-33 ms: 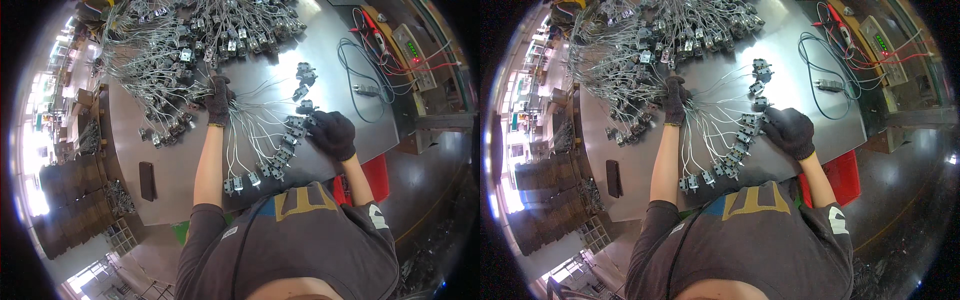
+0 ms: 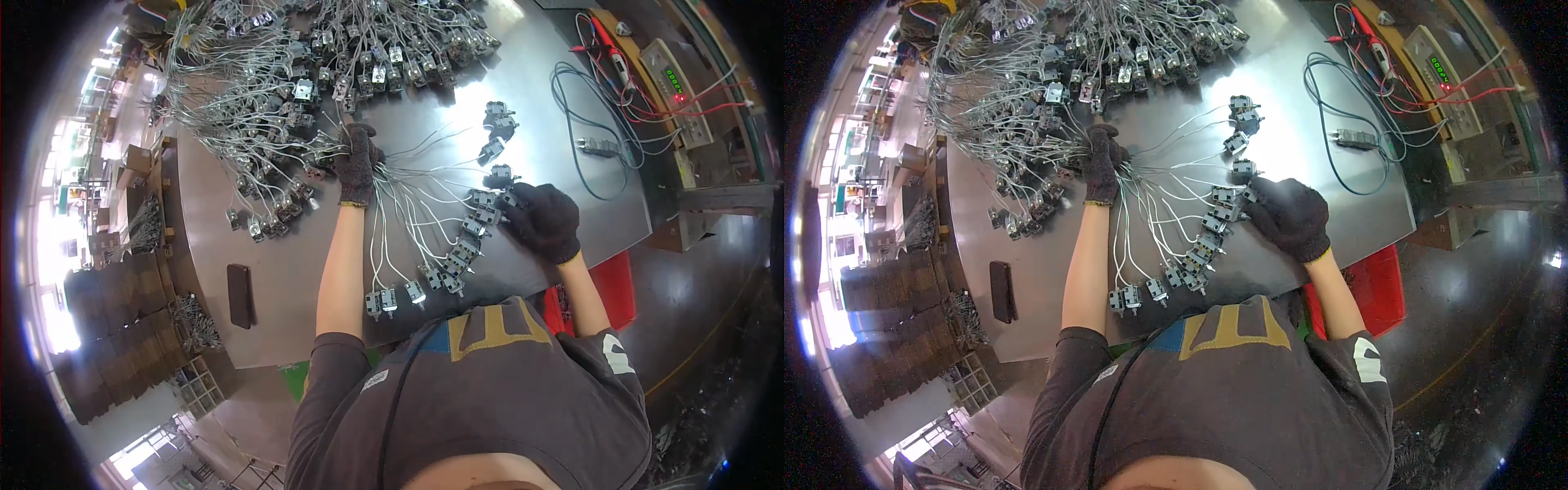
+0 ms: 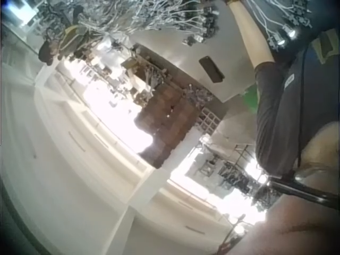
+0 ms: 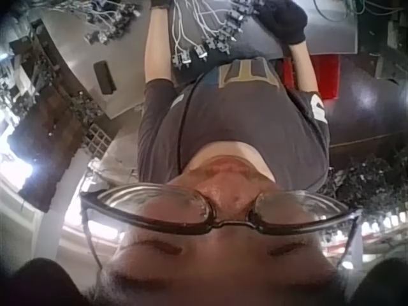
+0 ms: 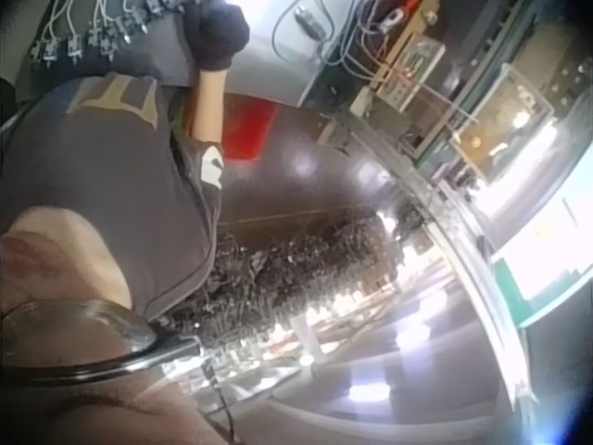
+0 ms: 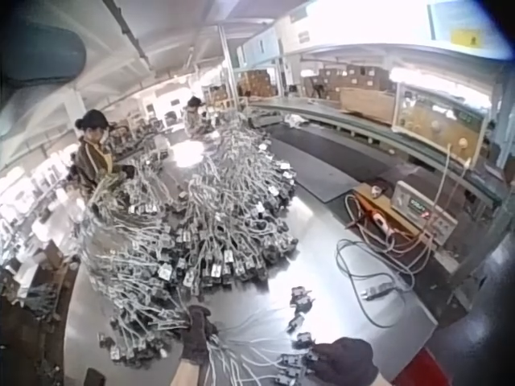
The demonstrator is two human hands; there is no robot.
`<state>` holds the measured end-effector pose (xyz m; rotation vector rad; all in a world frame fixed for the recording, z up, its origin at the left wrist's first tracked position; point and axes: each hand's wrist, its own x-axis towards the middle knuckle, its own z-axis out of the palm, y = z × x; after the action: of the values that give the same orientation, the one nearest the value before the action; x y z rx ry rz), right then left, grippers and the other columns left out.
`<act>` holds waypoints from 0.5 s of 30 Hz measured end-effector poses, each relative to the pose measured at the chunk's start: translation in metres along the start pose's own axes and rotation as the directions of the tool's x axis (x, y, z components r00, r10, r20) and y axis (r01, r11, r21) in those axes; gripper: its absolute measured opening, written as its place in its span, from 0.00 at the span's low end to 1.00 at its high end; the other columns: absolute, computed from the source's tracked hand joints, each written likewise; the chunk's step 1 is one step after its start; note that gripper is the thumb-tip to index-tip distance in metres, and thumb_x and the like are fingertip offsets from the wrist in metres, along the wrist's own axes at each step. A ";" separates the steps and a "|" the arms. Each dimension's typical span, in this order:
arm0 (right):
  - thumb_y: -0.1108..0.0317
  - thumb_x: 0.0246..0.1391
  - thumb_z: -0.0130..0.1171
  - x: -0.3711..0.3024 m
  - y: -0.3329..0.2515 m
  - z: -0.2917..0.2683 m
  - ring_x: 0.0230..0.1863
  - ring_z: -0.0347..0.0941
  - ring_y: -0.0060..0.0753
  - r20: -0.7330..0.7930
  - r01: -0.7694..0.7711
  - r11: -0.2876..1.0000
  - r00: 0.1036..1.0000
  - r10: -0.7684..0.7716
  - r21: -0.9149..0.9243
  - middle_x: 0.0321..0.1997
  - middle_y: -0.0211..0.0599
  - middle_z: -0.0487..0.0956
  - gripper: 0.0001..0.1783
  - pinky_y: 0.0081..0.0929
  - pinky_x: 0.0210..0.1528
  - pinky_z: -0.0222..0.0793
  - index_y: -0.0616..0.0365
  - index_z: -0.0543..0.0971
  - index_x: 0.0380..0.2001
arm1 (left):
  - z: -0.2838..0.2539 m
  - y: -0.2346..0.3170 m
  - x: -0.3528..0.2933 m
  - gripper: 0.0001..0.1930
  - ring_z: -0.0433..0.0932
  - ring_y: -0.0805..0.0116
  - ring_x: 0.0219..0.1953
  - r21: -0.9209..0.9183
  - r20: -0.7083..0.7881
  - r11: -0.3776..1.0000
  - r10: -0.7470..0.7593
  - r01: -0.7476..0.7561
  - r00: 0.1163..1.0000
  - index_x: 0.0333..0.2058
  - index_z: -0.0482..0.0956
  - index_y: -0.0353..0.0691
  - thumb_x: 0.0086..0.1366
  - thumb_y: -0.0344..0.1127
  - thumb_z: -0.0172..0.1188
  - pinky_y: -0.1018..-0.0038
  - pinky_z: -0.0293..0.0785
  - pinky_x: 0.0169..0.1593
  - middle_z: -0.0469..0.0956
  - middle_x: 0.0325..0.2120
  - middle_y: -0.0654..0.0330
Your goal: The person tests electrical components with a red probe, gathers them by their wires, and places them on a green mat. Then, the person bundles the wires of another set of components and secures them with a plastic tie.
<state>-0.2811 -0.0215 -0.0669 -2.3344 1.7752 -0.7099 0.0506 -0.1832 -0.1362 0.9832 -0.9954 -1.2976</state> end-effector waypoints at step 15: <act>0.65 0.53 0.66 0.009 0.021 0.007 0.35 0.84 0.44 0.058 0.123 0.986 0.990 -0.131 0.115 0.37 0.39 0.85 0.18 0.39 0.38 0.78 0.53 0.81 0.49 | 0.003 -0.004 0.002 0.17 0.55 0.79 0.16 0.001 -0.033 0.999 0.040 -0.040 0.999 0.37 0.76 0.40 0.76 0.50 0.56 0.75 0.55 0.23 0.59 0.15 0.72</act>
<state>-0.2944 -0.0378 -0.0784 -2.3839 1.5305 -0.7217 0.0471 -0.1854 -0.1392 0.9771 -0.9849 -1.2447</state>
